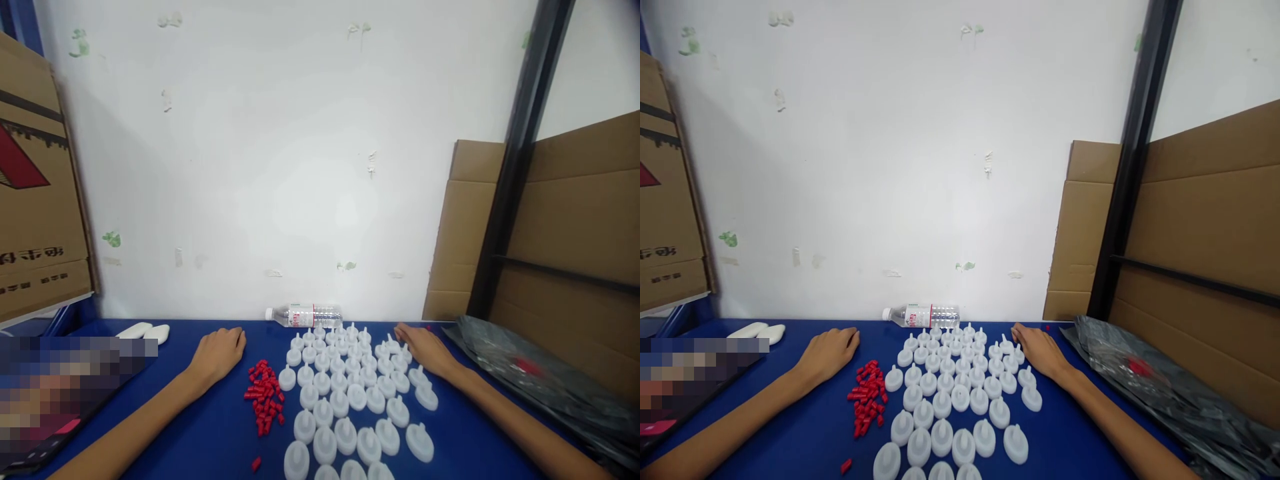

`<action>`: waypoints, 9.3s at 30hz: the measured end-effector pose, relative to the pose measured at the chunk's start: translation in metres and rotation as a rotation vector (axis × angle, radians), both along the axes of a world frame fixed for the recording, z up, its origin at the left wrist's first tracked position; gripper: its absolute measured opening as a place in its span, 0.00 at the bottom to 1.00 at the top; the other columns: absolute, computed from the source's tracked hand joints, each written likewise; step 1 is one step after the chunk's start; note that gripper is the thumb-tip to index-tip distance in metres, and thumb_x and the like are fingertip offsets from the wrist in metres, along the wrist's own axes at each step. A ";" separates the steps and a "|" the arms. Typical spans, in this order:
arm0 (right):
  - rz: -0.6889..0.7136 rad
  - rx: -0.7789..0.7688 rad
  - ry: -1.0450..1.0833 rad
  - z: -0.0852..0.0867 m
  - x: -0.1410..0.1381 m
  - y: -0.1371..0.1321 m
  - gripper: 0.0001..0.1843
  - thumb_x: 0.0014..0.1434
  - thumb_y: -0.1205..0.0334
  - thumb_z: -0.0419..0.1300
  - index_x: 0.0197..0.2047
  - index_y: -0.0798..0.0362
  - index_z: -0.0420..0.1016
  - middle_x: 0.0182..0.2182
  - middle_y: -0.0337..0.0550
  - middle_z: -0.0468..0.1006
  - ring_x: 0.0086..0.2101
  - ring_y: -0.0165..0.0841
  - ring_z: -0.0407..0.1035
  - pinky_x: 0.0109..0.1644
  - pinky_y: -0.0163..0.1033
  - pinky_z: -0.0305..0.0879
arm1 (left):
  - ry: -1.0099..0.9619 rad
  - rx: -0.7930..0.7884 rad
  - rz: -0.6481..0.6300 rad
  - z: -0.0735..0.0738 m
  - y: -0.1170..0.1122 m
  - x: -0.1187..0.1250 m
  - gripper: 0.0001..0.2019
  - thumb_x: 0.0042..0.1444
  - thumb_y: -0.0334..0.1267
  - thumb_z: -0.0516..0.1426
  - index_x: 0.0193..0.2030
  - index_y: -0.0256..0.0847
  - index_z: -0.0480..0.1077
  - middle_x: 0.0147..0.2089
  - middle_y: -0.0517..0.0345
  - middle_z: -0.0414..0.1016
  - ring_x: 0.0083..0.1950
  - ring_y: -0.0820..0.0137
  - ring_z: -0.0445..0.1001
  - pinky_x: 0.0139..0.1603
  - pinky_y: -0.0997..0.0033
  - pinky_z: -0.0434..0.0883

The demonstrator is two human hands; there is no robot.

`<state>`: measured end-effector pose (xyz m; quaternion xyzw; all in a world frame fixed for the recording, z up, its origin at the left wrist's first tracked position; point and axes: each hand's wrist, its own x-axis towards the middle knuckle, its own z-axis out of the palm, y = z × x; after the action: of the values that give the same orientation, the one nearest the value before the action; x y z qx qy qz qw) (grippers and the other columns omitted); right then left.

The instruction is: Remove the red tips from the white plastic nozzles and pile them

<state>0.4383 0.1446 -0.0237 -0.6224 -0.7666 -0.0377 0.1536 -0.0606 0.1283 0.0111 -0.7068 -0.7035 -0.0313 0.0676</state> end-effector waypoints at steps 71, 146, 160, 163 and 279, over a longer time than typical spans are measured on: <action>-0.057 0.019 -0.138 0.003 -0.007 -0.007 0.17 0.75 0.55 0.42 0.43 0.48 0.69 0.37 0.45 0.81 0.37 0.41 0.78 0.33 0.37 0.56 | -0.009 0.079 -0.152 -0.004 0.005 -0.004 0.14 0.68 0.44 0.58 0.54 0.37 0.72 0.51 0.52 0.77 0.49 0.63 0.78 0.52 0.54 0.76; -0.062 0.009 -0.164 0.006 -0.011 -0.008 0.18 0.75 0.55 0.40 0.43 0.49 0.69 0.36 0.46 0.81 0.37 0.42 0.78 0.33 0.38 0.57 | 0.001 0.078 -0.158 -0.006 0.005 -0.005 0.14 0.68 0.43 0.58 0.55 0.38 0.71 0.53 0.51 0.76 0.49 0.63 0.78 0.50 0.55 0.77; -0.064 0.015 -0.157 0.011 -0.015 -0.014 0.17 0.75 0.56 0.41 0.43 0.49 0.69 0.36 0.46 0.81 0.36 0.41 0.78 0.32 0.38 0.55 | -0.022 0.080 -0.176 -0.002 0.002 -0.003 0.19 0.72 0.37 0.42 0.50 0.37 0.73 0.47 0.43 0.80 0.50 0.56 0.79 0.50 0.59 0.72; -0.063 0.016 -0.155 0.011 -0.015 -0.015 0.17 0.75 0.56 0.41 0.42 0.49 0.69 0.36 0.45 0.81 0.36 0.41 0.78 0.32 0.37 0.56 | -0.017 0.079 -0.178 -0.002 0.002 -0.003 0.19 0.71 0.37 0.41 0.50 0.37 0.73 0.47 0.42 0.80 0.51 0.55 0.79 0.50 0.58 0.72; 0.654 0.484 0.199 0.062 -0.166 -0.143 0.15 0.71 0.49 0.55 0.47 0.50 0.74 0.37 0.44 0.81 0.38 0.38 0.72 0.42 0.43 0.65 | -0.964 0.128 -0.707 0.024 -0.134 0.118 0.12 0.65 0.48 0.57 0.40 0.45 0.78 0.38 0.59 0.81 0.28 0.73 0.71 0.26 0.78 0.64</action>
<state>0.2725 0.0021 0.0388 -0.2926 -0.8743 -0.1054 0.3726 0.0569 -0.0056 0.0346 -0.7984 -0.3739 -0.4114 -0.2311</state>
